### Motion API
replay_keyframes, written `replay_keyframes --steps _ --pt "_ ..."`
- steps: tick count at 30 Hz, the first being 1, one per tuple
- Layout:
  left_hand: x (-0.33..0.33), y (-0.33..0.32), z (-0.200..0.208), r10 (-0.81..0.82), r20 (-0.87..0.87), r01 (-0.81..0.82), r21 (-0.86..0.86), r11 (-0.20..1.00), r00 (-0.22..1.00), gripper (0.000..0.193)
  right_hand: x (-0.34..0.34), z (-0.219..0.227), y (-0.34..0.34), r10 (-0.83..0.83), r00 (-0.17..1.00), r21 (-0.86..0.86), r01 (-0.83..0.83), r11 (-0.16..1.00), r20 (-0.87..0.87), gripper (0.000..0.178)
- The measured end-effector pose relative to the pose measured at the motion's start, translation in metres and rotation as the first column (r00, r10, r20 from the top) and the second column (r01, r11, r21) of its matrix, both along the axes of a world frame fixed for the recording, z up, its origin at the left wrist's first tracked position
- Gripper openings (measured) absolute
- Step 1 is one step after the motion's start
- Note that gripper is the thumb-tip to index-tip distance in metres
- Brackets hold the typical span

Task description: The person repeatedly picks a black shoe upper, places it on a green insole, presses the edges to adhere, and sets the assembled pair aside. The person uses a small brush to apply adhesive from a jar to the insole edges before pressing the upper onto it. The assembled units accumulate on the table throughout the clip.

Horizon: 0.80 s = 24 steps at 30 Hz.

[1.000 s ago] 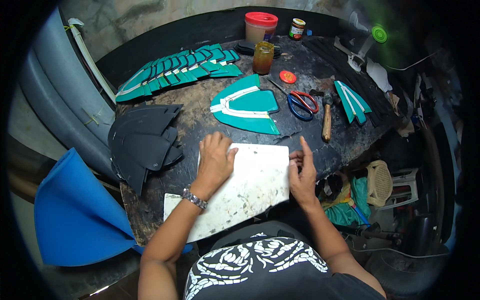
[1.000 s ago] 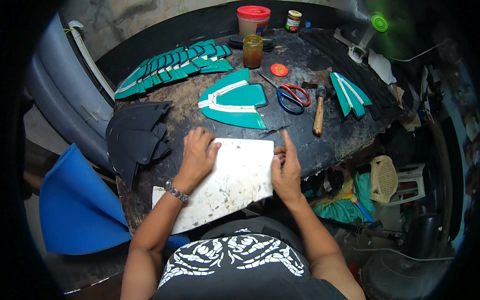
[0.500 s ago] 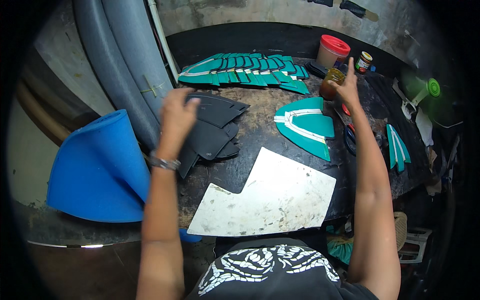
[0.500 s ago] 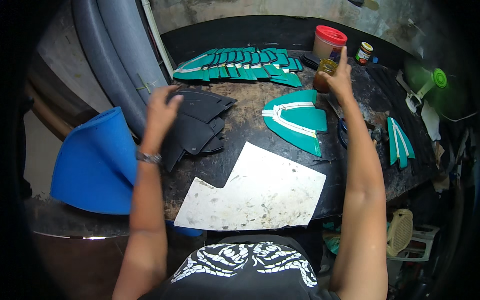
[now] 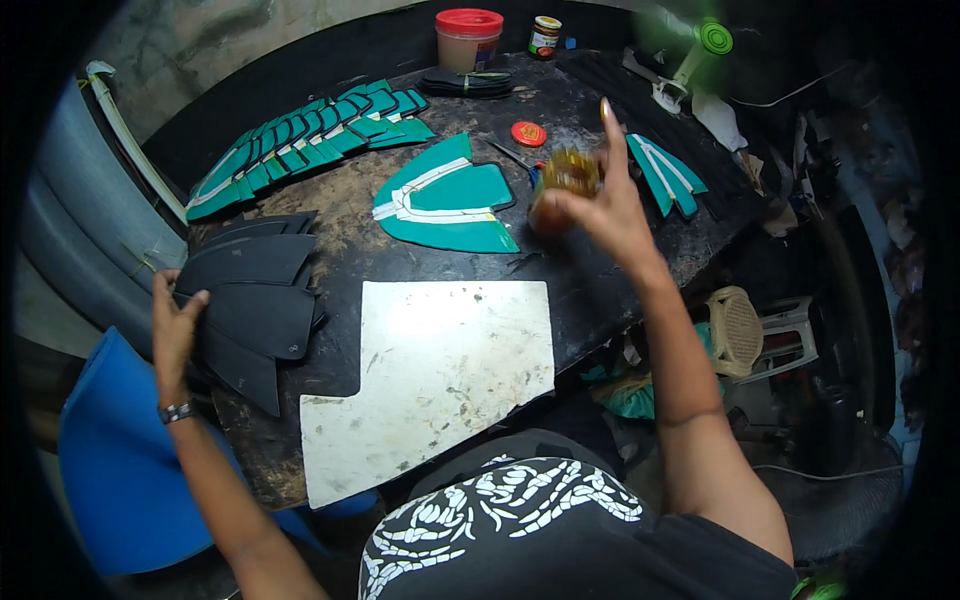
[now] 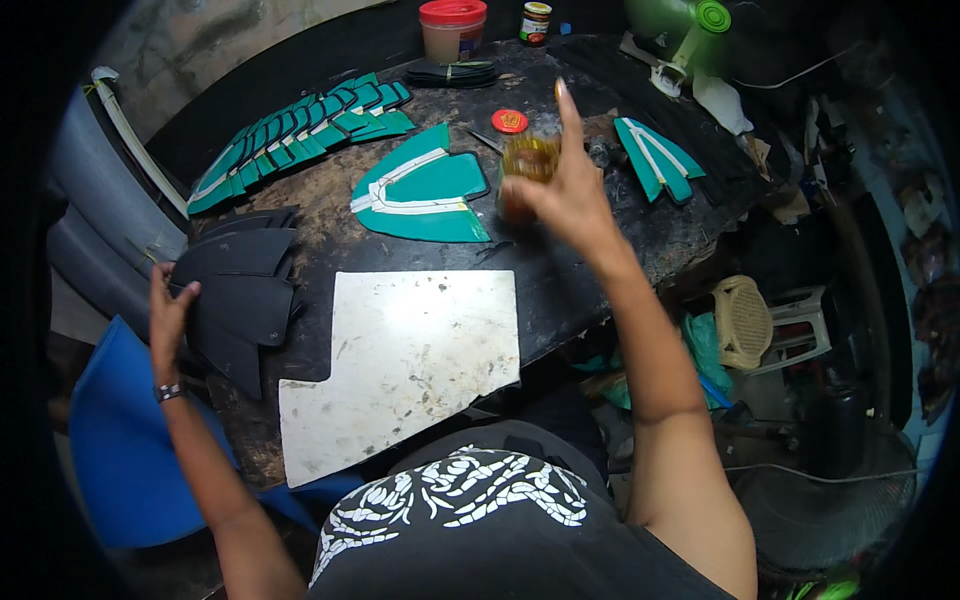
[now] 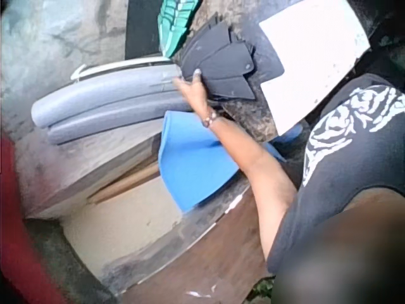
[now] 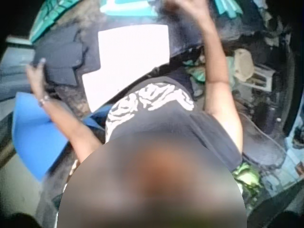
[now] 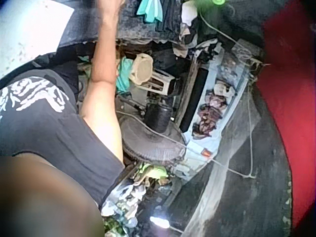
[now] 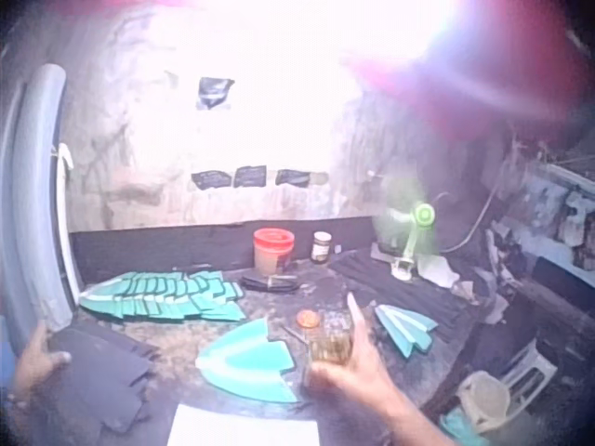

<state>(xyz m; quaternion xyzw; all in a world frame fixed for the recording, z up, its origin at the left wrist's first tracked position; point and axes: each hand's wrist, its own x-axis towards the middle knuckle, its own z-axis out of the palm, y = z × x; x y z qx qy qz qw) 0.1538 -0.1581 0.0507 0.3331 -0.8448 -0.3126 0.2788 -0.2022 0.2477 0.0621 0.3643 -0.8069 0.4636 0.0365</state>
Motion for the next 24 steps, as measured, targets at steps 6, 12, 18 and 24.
replay_keyframes --steps 6,12,18,24 --pt "0.004 0.094 0.075 -0.291 -0.634 0.391 0.020 0.920 0.717 0.038 0.030 -0.026 0.024 -0.060 0.991 0.031 0.064 0.997 -0.122 0.098" --pt "-0.044 0.159 0.013 -0.302 -0.614 0.565 0.293 0.771 0.730 0.012 0.005 0.013 0.034 -0.088 0.960 0.107 0.120 0.987 -0.266 0.070" --pt "-0.048 0.160 -0.031 -0.241 -0.416 0.480 0.785 0.392 0.877 0.031 -0.014 0.021 0.014 0.123 0.910 0.556 0.131 0.821 -0.396 0.076" --pt "-0.042 0.160 -0.034 -0.259 -0.414 0.484 0.804 0.346 0.873 0.041 0.022 0.036 0.045 -0.012 0.876 0.293 0.174 0.940 -0.481 0.039"
